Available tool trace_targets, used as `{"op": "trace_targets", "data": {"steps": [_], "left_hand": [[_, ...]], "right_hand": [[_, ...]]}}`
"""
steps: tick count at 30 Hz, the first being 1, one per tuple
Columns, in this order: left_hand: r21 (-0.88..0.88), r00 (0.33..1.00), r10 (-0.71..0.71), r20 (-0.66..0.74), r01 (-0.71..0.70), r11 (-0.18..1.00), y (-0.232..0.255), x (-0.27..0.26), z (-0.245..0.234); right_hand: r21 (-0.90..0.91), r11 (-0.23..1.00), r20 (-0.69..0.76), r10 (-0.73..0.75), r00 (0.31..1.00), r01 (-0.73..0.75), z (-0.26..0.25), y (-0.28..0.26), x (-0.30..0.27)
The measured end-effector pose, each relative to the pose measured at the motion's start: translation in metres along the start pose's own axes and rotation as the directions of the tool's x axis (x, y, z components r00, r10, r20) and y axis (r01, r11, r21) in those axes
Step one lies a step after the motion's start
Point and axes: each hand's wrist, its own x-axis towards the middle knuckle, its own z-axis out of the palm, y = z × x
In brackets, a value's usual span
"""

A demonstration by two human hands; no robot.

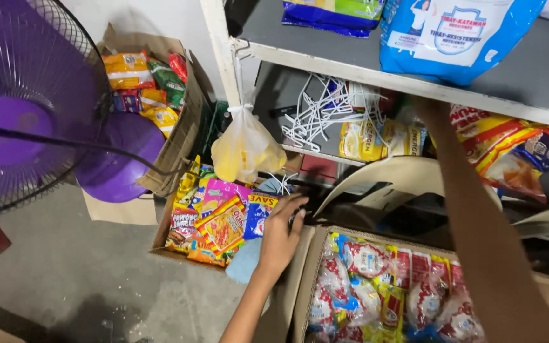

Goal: The person organizes a cardboard box filled with packaged food items, including bread and snacks, and places them onto a metal shelf. They also handle white plastic hangers, moving them from the shelf to the box and back again.

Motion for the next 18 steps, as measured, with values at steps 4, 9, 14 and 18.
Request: {"op": "trace_targets", "data": {"steps": [4,9,14,18], "left_hand": [[0.011,0.996,-0.09,-0.008,0.09,0.996,-0.023,-0.014,0.004],[-0.033,0.989,-0.15,-0.008,0.15,0.988,-0.031,-0.01,0.013],[-0.026,0.998,-0.051,-0.041,0.05,0.998,-0.037,-0.007,0.032],[-0.072,0.997,-0.076,0.003,0.076,0.994,-0.019,-0.006,0.033]], "right_hand": [[0.282,0.952,0.135,0.086,0.987,-0.122,-0.044,0.0,0.072],[0.566,0.769,0.314,0.132,0.94,-0.297,-0.075,-0.031,0.108],[0.55,0.781,0.199,0.223,0.954,-0.297,-0.065,-0.085,0.109],[0.71,0.506,0.268,0.449,0.852,-0.49,-0.072,-0.072,0.107]]}}
